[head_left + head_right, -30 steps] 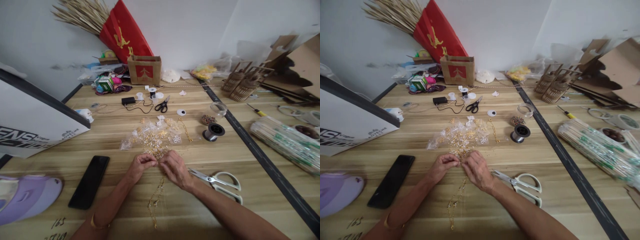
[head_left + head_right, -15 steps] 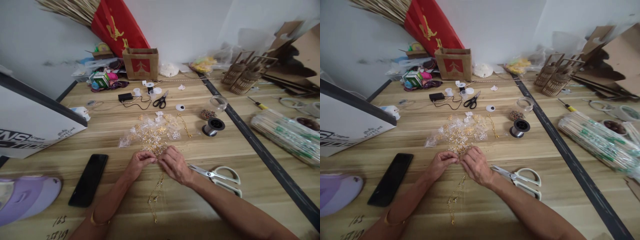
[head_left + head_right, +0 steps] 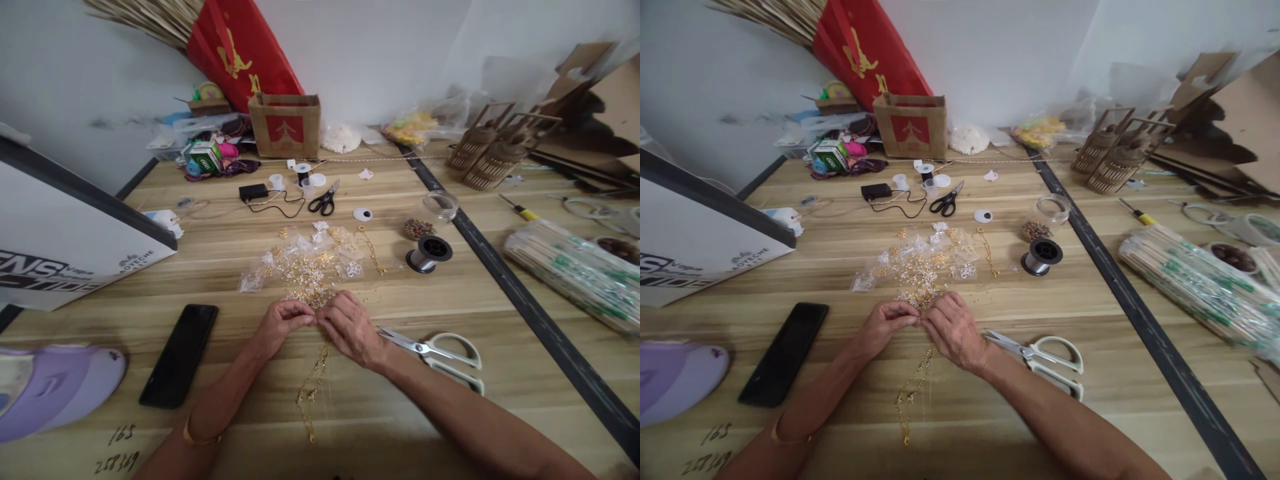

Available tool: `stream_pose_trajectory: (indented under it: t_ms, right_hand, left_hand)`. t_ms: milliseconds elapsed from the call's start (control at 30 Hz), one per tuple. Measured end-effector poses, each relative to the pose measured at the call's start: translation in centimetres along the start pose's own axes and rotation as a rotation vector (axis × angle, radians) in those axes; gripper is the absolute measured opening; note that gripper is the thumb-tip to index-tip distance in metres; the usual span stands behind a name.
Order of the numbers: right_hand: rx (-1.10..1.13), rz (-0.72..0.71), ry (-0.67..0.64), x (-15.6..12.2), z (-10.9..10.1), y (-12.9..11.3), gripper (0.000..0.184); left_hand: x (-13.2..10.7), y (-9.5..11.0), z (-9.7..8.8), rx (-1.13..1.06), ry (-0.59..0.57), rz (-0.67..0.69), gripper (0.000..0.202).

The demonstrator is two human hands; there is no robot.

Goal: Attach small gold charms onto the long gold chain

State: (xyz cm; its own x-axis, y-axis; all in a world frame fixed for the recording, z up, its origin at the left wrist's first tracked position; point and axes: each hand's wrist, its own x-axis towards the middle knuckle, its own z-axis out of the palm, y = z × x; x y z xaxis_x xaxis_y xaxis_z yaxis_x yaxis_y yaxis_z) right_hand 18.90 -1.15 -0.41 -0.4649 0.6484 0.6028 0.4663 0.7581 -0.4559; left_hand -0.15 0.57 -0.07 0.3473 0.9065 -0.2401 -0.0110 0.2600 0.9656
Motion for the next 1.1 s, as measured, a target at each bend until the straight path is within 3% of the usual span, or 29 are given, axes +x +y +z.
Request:
stream_pose_trajectory:
  t_ms: [1100]
  right_hand:
    - [-0.048, 0.018, -0.026, -0.06, 0.11, 0.13, 0.009]
  left_hand:
    - [-0.05, -0.47, -0.28, -0.026, 0.021, -0.006, 0.013]
